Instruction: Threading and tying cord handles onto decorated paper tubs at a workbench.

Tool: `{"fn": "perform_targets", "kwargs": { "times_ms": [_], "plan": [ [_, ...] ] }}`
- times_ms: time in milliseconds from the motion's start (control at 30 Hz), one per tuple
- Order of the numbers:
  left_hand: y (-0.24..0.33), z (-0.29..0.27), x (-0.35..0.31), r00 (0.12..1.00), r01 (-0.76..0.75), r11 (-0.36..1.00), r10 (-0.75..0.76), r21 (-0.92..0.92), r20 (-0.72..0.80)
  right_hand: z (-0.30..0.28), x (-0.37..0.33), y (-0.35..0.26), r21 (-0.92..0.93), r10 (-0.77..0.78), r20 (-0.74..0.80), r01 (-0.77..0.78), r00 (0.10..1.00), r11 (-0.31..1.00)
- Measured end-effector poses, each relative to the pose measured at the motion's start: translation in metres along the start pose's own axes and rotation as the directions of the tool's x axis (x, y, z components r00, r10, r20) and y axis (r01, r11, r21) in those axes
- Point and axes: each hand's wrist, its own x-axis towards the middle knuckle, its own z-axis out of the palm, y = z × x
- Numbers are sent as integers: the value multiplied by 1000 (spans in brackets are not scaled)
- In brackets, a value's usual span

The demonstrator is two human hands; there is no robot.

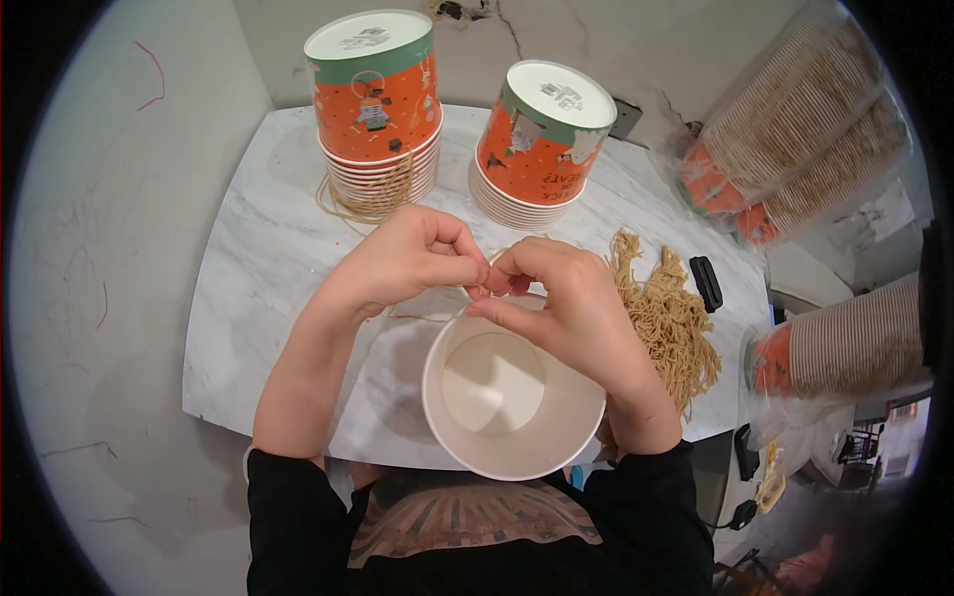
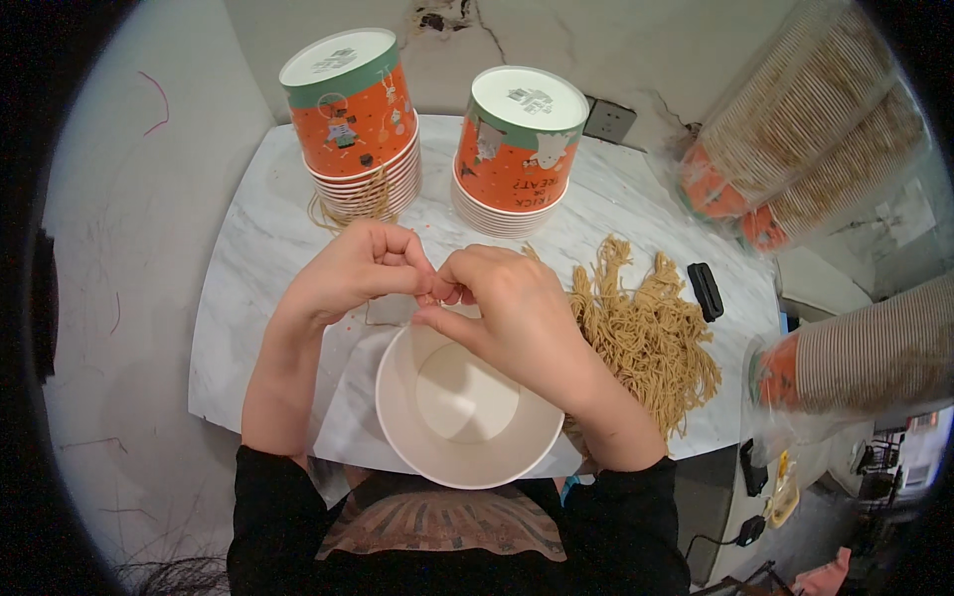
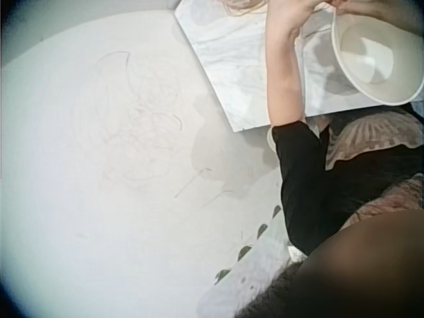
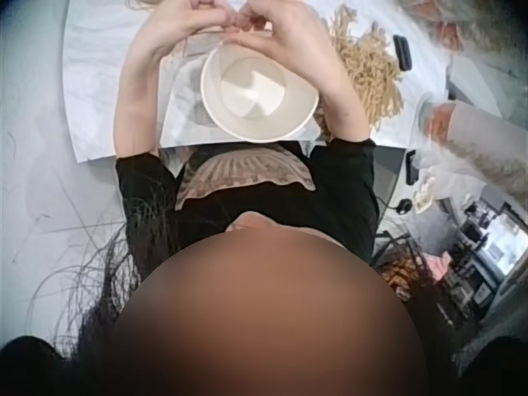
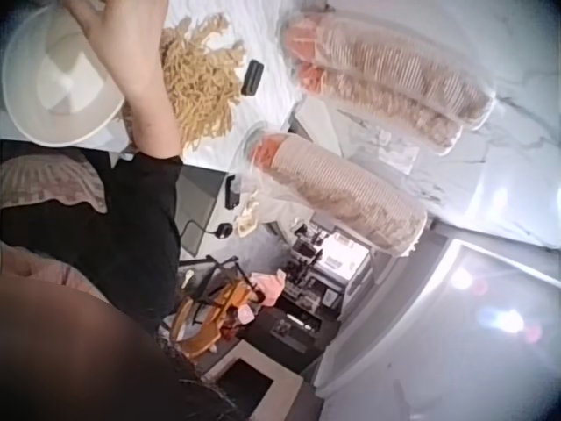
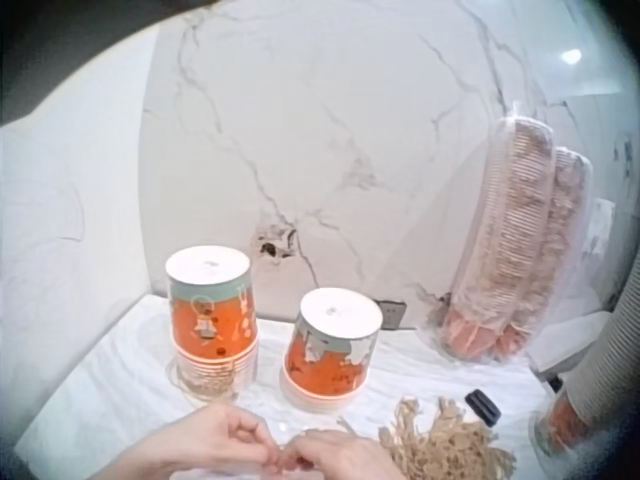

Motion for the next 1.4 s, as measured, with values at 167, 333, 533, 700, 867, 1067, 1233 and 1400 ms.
{"fn": "perform_targets", "kwargs": {
  "times_ms": [167, 333, 533, 700, 867, 1067, 1233, 1400],
  "plan": [
    [0, 0, 0, 1000, 4, 1000, -4, 8, -25, 6, -1, -3, 13, 29, -60, -29, 998, 999],
    [2, 4, -1, 1000, 2, 1000, -2, -16, -11, 6, -1, -1, 43, 58, -73, -55, 996, 998],
    [-14, 7, 6, 974, -208, 974, 214, 85, -69, 8, 0, 2, 35, -22, -153, 28, 988, 999],
    [-17, 12, 10, 961, -195, 971, 218, 136, -173, 7, 0, 6, -18, -6, -131, 4, 991, 1000],
    [-17, 15, 11, 958, -202, 970, 225, 136, -176, 7, 2, 10, -58, -29, -126, 22, 992, 998],
    [-17, 22, 14, 928, -233, 953, 278, 194, -249, 5, 3, 13, -44, -27, -138, 21, 990, 999],
    [-31, 23, 21, 884, -337, 926, 372, 168, -282, 1, 7, 14, 43, 44, -115, -39, 992, 998],
    [-27, 25, 24, 893, -358, 931, 364, 72, -264, -3, 10, 24, 112, 101, -135, -86, 986, 990]
  ]
}}
